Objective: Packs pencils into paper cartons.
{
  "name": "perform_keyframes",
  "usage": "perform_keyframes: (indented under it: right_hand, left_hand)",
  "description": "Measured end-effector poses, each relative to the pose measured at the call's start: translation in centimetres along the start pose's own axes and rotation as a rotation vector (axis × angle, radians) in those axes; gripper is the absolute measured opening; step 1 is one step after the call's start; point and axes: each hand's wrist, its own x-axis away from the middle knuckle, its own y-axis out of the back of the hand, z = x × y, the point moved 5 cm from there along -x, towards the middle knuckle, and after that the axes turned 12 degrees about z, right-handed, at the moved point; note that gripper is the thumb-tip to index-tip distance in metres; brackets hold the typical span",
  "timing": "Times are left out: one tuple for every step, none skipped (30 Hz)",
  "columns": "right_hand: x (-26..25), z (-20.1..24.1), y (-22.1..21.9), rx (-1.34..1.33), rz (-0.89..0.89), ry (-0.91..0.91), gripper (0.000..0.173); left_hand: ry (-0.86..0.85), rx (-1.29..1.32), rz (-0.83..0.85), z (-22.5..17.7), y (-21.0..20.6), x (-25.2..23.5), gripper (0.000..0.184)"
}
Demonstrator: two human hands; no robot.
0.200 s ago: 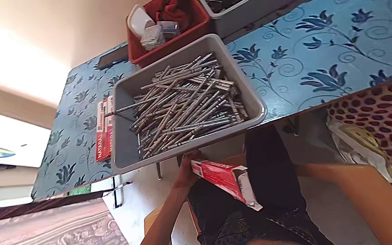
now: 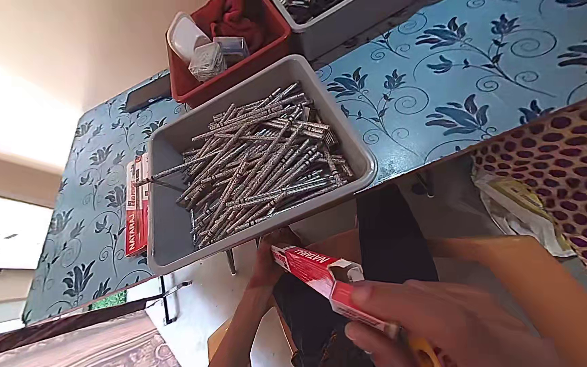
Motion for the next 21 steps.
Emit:
perform_keyframes:
  right_hand:
    - [0.2, -0.2, 0.1, 0.002, -0.011, -0.007, 0.018]
    - [0.4, -0.3, 0.1, -0.011, -0.02, -0.016, 0.018]
    - [0.6, -0.5, 0.0, -0.024, -0.028, -0.025, 0.018]
    - [0.7, -0.7, -0.1, -0.033, -0.031, -0.035, 0.018]
    - [0.8, -0.9, -0.1, -0.041, -0.029, -0.044, 0.018]
    - [0.9, -1.1, -0.1, -0.04, -0.024, -0.053, 0.019]
    - [1.0, -1.2, -0.2, -0.035, -0.021, -0.053, 0.019]
    - [1.0, -1.3, -0.3, -0.028, -0.018, -0.044, 0.019]
    - [1.1, -1.4, -0.3, -0.021, -0.01, -0.035, 0.02]
    - [1.1, -1.5, -0.4, -0.022, 0.007, -0.03, 0.02]
    - [1.2, -1.6, -0.4, -0.026, 0.023, -0.032, 0.02]
    - [1.3, -1.6, -0.5, -0.033, 0.036, -0.039, 0.02]
    - [1.3, -1.6, -0.5, -0.043, 0.048, -0.043, 0.02]
    - [1.3, -1.5, -0.4, -0.06, 0.063, -0.048, 0.019]
    - [1.2, -1.5, -0.4, -0.08, 0.083, -0.055, 0.019]
    - [1.2, -1.4, -0.4, -0.083, 0.11, -0.064, 0.019]
    - [1.2, -1.3, -0.3, -0.066, 0.153, -0.081, 0.02]
    - [1.1, -1.2, -0.3, -0.035, 0.205, -0.102, 0.021]
    - [1.0, -1.2, -0.2, 0.003, 0.257, -0.119, 0.022]
    - [1.0, -1.2, -0.1, 0.043, 0.303, -0.127, 0.024]
    - [0.9, -1.1, -0.2, 0.085, 0.334, -0.13, 0.024]
  left_hand:
    - [-0.004, 0.0, 0.003, 0.1, 0.0, 0.0, 0.012]
    - [-0.008, 0.007, -0.001, 0.1, 0.0, 0.1, 0.011]
    - [-0.016, 0.036, 0.017, 0.2, 0.2, 0.1, 0.011]
    - [-0.019, 0.044, 0.026, 0.3, 0.4, 0.0, 0.013]
    - [-0.019, 0.037, 0.022, 0.3, 0.4, 0.0, 0.012]
    - [-0.018, 0.021, 0.019, 0.3, 0.2, 0.1, 0.011]
    - [-0.017, 0.02, 0.041, 0.3, 0.1, 0.1, 0.011]
    - [-0.012, 0.02, 0.053, 0.3, 0.0, 0.1, 0.012]
    - [-0.004, 0.025, 0.048, 0.5, 0.2, 0.0, 0.013]
    - [0.005, 0.042, 0.045, 0.7, 0.5, 0.0, 0.015]
    - [0.022, 0.055, 0.023, 0.8, 0.7, 0.1, 0.017]
    - [0.039, 0.065, -0.003, 0.8, 0.8, 0.2, 0.017]
    - [0.046, 0.065, -0.023, 0.8, 0.9, 0.4, 0.016]
    - [0.047, 0.062, -0.038, 0.7, 0.9, 0.5, 0.014]
    - [0.045, 0.049, -0.058, 0.6, 0.9, 0.5, 0.014]
    - [0.043, 0.033, -0.082, 0.5, 1.0, 0.4, 0.014]
    - [0.043, 0.024, -0.079, 0.5, 1.3, 0.4, 0.014]
    - [0.045, 0.012, -0.071, 0.5, 1.5, 0.4, 0.014]
    - [0.041, 0.003, -0.05, 0.5, 1.7, 0.3, 0.014]
    - [0.038, -0.005, -0.035, 0.5, 1.8, 0.3, 0.015]
    - [0.029, -0.015, -0.023, 0.4, 1.9, 0.4, 0.017]
